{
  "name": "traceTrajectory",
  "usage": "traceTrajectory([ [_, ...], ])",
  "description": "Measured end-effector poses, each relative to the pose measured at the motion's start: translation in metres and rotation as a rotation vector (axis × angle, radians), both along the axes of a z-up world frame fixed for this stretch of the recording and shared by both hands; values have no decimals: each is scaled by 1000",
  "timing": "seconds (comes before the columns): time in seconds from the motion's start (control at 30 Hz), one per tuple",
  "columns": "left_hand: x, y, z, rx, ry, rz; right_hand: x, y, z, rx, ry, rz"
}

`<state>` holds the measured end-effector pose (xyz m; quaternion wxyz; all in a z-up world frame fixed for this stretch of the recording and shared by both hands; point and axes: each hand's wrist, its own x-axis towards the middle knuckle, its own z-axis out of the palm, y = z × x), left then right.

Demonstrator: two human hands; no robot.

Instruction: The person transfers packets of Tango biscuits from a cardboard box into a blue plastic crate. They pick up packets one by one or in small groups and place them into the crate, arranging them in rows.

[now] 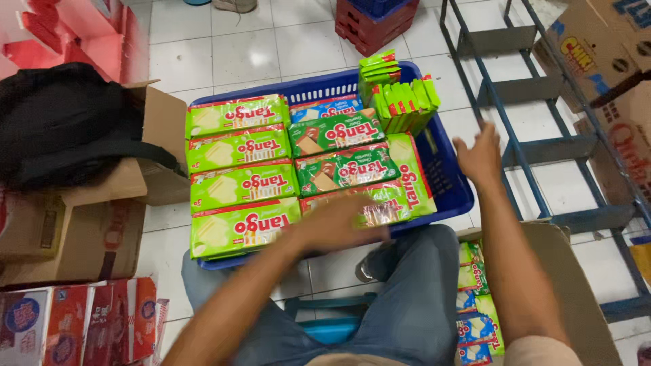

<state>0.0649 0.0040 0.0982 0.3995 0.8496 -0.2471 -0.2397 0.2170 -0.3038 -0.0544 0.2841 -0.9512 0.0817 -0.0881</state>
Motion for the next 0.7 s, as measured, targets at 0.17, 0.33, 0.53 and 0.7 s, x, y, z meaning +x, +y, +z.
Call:
traceTrajectory([
  [0.17, 143, 6, -68, 267, -422, 179, 7, -44, -91, 300, 179, -26],
  [0.33, 194, 12, -103, 490, -229, 264, -33, 6, 1, 299, -8, -6],
  [0.53, 201, 19, -116, 469, -163, 272, -29, 5, -4, 217, 37, -25],
  [0.7, 181, 15, -87, 621, -165, 243, -37, 10, 10, 122, 52, -41],
])
